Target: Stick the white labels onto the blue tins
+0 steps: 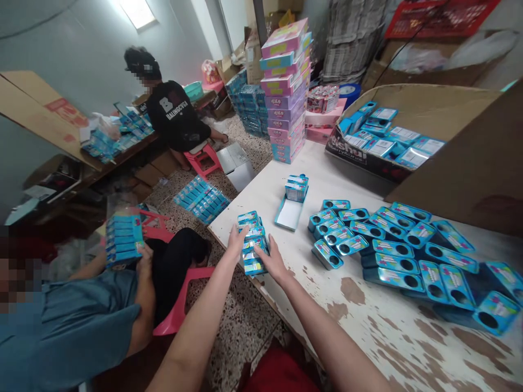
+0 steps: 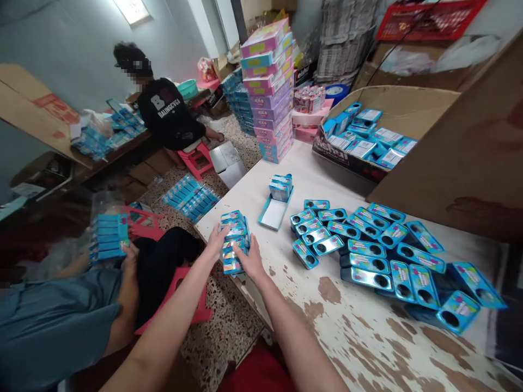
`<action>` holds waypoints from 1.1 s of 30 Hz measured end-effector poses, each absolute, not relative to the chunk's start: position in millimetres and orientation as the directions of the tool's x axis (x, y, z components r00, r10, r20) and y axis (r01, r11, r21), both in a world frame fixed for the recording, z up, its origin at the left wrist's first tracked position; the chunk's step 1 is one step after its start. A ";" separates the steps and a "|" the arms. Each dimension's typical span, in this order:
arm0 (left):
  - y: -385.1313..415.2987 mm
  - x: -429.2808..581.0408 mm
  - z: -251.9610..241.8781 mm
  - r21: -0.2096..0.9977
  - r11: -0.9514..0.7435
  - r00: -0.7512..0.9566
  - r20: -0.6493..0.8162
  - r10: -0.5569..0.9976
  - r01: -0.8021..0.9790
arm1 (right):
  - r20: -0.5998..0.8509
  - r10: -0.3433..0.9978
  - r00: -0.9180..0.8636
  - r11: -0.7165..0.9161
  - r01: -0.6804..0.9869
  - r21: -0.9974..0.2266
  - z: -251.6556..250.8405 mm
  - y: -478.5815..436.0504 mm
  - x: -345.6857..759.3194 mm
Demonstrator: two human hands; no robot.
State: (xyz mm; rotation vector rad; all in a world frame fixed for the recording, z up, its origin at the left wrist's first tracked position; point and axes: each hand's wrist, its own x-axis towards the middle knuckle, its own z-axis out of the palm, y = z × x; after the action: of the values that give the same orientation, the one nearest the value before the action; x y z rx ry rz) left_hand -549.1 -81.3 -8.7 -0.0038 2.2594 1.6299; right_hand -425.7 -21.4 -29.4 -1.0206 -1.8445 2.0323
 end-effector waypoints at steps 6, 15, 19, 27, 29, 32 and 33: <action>-82.2 -541.9 -0.4 0.934 0.265 -0.956 -0.275 0.107 -0.239 | -0.187 0.560 -0.807 -0.138 0.131 -0.982 -34.5 -25.5 -429.1; -97.6 -553.0 -0.4 0.852 0.517 -0.971 -0.187 0.149 -0.085 | -0.336 0.622 -0.707 -0.233 0.243 -0.942 -46.4 -31.7 -422.9; -90.1 -547.9 12.0 0.650 0.659 -0.903 0.103 0.417 0.378 | -0.258 0.646 -0.718 -0.106 0.250 -0.962 -61.2 -43.9 -395.0; -60.4 -552.2 -4.0 0.556 0.658 -0.745 -0.100 0.659 0.507 | -0.157 0.636 -0.756 0.280 0.416 -0.865 -76.6 -54.4 -409.9; -53.4 -582.9 12.5 0.592 0.663 -0.758 -0.130 0.640 0.458 | -0.161 0.644 -0.748 0.300 0.440 -0.847 -72.4 -48.3 -425.8; -42.0 -627.7 49.3 0.609 0.654 -0.810 -0.032 0.586 0.449 | -0.195 0.661 -0.725 0.299 0.492 -0.817 -66.2 -39.0 -447.1; -38.4 -636.2 58.9 0.618 0.629 -0.813 0.029 0.581 0.471 | -0.208 0.665 -0.717 0.295 0.508 -0.809 -64.7 -36.8 -453.0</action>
State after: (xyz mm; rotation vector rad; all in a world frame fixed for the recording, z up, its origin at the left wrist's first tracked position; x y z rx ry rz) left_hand -636.2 -38.4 58.9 0.8726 2.6759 0.9404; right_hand -453.0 -36.8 -64.7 -1.0932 -2.3878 1.3938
